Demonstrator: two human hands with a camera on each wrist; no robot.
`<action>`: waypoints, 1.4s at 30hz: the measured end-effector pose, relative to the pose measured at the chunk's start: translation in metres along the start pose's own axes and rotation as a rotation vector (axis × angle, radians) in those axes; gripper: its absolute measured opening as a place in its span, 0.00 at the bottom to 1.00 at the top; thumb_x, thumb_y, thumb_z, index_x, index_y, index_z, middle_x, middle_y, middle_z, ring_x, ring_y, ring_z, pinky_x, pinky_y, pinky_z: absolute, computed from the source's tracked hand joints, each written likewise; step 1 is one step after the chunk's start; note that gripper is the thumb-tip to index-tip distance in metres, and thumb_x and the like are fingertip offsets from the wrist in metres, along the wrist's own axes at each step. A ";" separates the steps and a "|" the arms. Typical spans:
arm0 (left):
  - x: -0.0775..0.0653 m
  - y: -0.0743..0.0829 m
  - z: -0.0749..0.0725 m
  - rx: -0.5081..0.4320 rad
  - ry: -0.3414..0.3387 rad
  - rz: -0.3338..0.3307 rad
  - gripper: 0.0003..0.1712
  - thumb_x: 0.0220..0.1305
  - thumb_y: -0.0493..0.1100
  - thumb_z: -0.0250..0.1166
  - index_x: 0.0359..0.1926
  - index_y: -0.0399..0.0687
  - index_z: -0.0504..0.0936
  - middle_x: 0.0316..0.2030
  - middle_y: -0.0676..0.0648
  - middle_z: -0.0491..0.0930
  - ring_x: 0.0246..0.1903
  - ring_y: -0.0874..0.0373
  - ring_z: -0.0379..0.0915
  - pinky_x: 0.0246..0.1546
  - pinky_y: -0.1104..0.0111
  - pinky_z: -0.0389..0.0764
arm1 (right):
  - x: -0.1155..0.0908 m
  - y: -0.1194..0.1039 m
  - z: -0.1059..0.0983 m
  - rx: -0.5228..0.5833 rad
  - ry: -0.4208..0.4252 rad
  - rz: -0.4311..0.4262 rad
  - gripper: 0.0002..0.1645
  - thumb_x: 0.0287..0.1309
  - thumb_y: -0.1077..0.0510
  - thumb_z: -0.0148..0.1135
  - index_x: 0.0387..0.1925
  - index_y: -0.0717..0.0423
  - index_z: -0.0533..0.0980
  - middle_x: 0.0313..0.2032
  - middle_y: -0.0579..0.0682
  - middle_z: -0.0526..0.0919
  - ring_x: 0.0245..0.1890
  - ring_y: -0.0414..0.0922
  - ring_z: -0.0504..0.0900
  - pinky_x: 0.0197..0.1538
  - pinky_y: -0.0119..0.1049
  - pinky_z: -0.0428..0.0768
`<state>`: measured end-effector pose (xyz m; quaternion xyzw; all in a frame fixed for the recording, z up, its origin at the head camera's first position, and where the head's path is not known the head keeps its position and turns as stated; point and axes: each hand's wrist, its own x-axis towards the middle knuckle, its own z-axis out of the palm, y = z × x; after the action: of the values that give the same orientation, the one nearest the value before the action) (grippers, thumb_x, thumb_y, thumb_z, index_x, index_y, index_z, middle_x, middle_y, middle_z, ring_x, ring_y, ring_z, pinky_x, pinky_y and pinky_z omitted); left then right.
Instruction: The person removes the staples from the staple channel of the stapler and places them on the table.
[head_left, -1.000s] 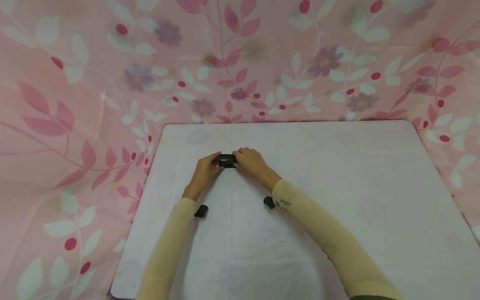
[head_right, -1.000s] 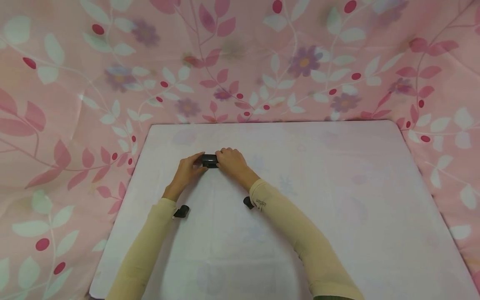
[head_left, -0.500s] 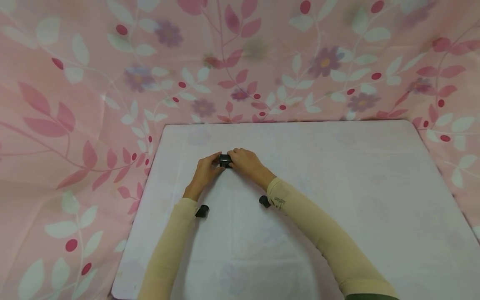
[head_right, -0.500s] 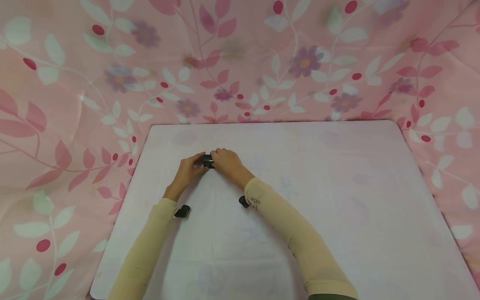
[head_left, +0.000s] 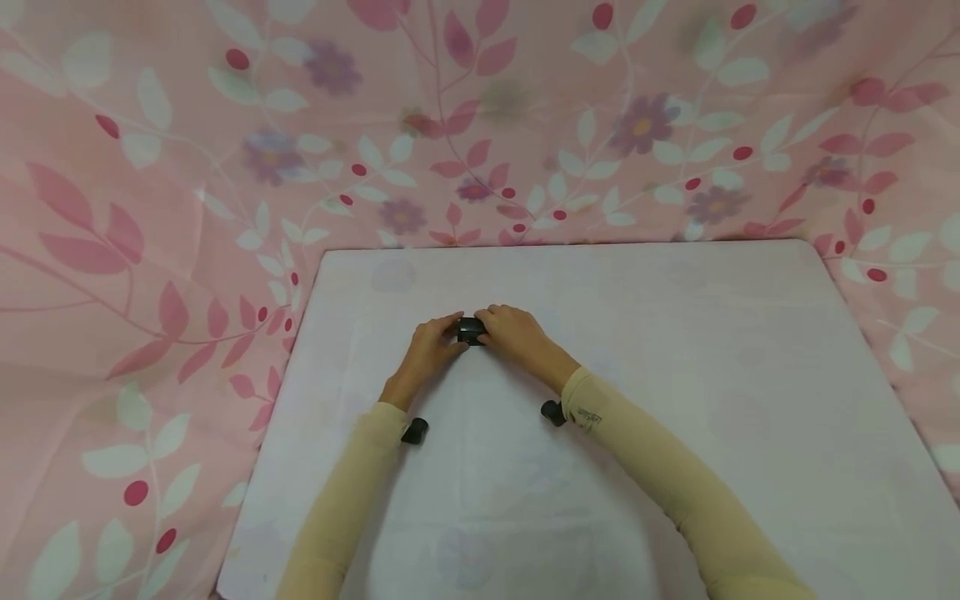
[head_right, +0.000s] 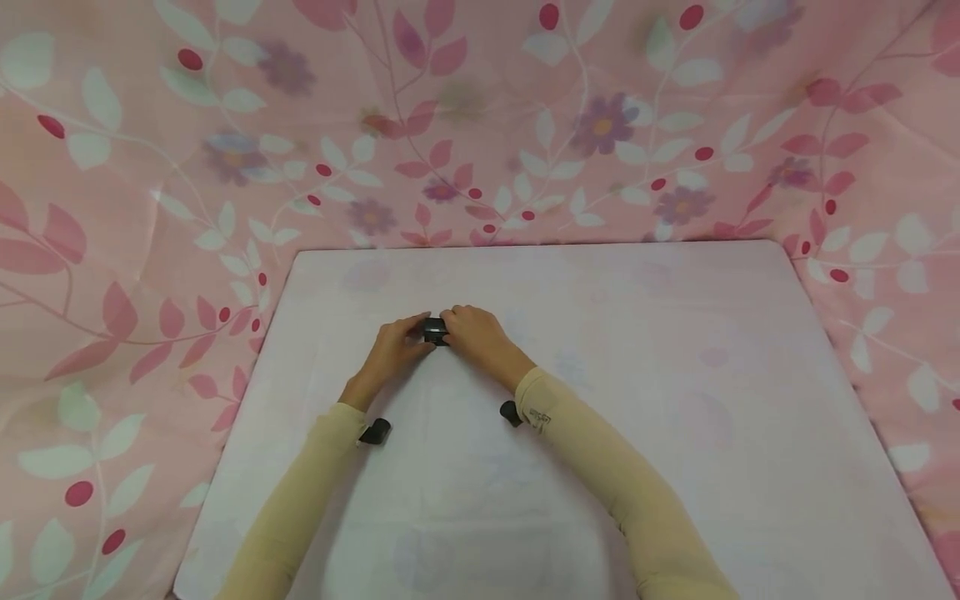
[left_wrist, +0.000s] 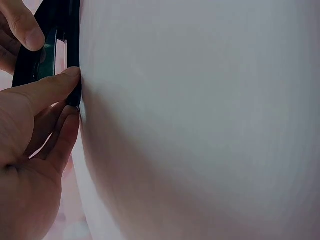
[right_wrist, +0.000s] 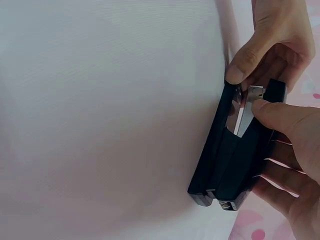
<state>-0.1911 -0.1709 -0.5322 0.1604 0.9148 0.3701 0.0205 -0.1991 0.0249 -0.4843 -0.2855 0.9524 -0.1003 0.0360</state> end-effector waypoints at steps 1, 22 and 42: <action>-0.001 0.003 0.003 0.002 -0.004 0.012 0.33 0.58 0.38 0.72 0.65 0.38 0.73 0.49 0.39 0.84 0.51 0.47 0.80 0.57 0.54 0.76 | -0.005 0.002 -0.001 0.002 0.001 0.002 0.24 0.63 0.50 0.65 0.56 0.56 0.77 0.48 0.54 0.84 0.48 0.48 0.83 0.53 0.42 0.81; -0.003 0.039 0.036 0.076 -0.102 0.148 0.21 0.53 0.44 0.76 0.48 0.41 0.86 0.44 0.43 0.82 0.45 0.50 0.74 0.48 0.57 0.76 | -0.065 0.035 -0.019 0.062 -0.085 0.023 0.21 0.61 0.51 0.67 0.53 0.55 0.79 0.44 0.51 0.84 0.45 0.47 0.83 0.48 0.45 0.82; -0.005 0.043 0.041 0.090 -0.082 0.184 0.19 0.55 0.45 0.75 0.47 0.43 0.87 0.41 0.45 0.83 0.43 0.51 0.75 0.47 0.58 0.75 | -0.049 0.022 -0.018 0.043 -0.048 -0.042 0.20 0.56 0.48 0.71 0.43 0.58 0.81 0.37 0.51 0.82 0.35 0.45 0.80 0.40 0.41 0.82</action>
<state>-0.1683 -0.1157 -0.5324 0.2598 0.9103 0.3219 0.0168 -0.1719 0.0729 -0.4705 -0.3068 0.9428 -0.1145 0.0628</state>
